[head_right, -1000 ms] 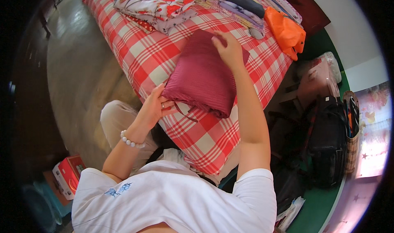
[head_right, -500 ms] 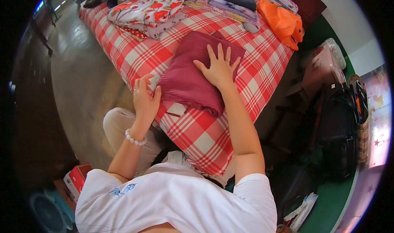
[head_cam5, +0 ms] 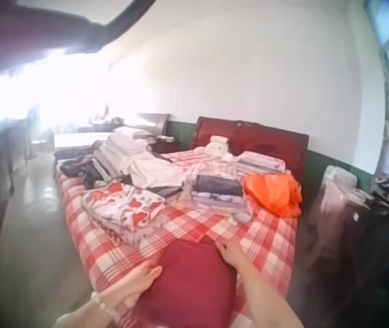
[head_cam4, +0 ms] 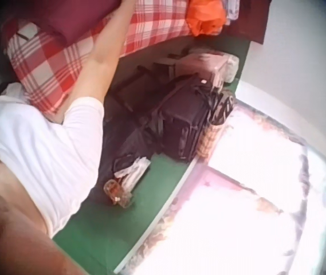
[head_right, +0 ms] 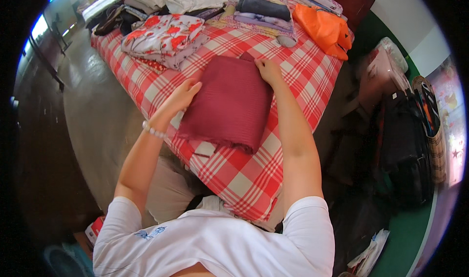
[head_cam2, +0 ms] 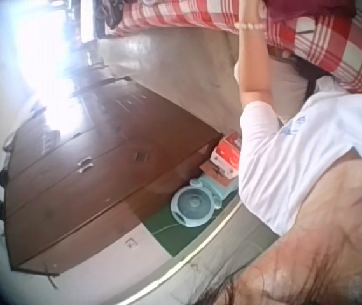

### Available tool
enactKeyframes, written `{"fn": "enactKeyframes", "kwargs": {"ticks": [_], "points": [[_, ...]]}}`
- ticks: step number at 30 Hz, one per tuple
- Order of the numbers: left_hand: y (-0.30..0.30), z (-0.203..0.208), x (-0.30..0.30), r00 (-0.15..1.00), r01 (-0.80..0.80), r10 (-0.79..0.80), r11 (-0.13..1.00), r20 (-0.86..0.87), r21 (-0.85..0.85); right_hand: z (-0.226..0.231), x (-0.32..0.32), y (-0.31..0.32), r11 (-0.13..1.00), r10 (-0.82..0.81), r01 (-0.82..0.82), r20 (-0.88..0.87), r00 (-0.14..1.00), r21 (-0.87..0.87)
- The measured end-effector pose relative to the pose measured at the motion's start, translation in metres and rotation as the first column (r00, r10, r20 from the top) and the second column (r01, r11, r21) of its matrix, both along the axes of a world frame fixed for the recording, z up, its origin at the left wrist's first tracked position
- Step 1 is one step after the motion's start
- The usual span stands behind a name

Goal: The person folds a maroon shirt, a pair of dark shorts, and a floral patterned shirt on a bed with a red and white checkered sheet. The person smooths and aligns each item before folding it into a compact stack.

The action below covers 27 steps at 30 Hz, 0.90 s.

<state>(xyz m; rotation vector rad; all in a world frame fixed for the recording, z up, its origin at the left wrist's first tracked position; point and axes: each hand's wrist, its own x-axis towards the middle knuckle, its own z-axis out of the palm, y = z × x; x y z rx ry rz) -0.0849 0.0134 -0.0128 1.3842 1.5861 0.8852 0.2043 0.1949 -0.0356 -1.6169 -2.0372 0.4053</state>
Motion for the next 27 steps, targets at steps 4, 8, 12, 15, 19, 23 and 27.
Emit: {"fn": "enactKeyframes", "kwargs": {"ticks": [4,8,12,15,19,23,27], "points": [[0.109,-0.043,0.007,0.995,0.029,-0.01,0.978,-0.095,0.204,0.008,-0.006,0.016,0.997,0.062,-0.061,-0.02,0.998,0.05],[0.153,-0.032,0.028,0.983,0.094,-0.048,0.961,-0.176,0.26,0.012,0.0,0.041,0.981,0.177,-0.174,-0.031,0.984,0.086],[0.174,-0.028,0.035,0.943,0.203,-0.095,0.925,-0.32,0.321,0.026,-0.013,0.051,0.955,0.163,-0.215,-0.241,0.957,-0.207],[0.177,-0.017,0.035,0.95,0.302,-0.248,0.889,-0.192,0.345,0.033,-0.016,0.052,0.916,0.195,-0.282,-0.297,0.935,-0.285],[0.18,-0.012,0.032,0.935,0.353,-0.316,0.835,-0.158,0.422,0.036,-0.018,0.053,0.891,0.296,-0.376,-0.301,0.906,-0.255],[0.173,0.003,0.031,0.916,0.385,-0.393,0.8,-0.083,0.46,0.045,-0.011,0.041,0.811,0.369,-0.468,-0.313,0.875,-0.35],[0.178,0.006,0.031,0.919,0.378,-0.391,0.829,-0.057,0.412,0.079,-0.025,0.015,0.791,0.297,-0.376,-0.234,0.926,-0.483]]}}
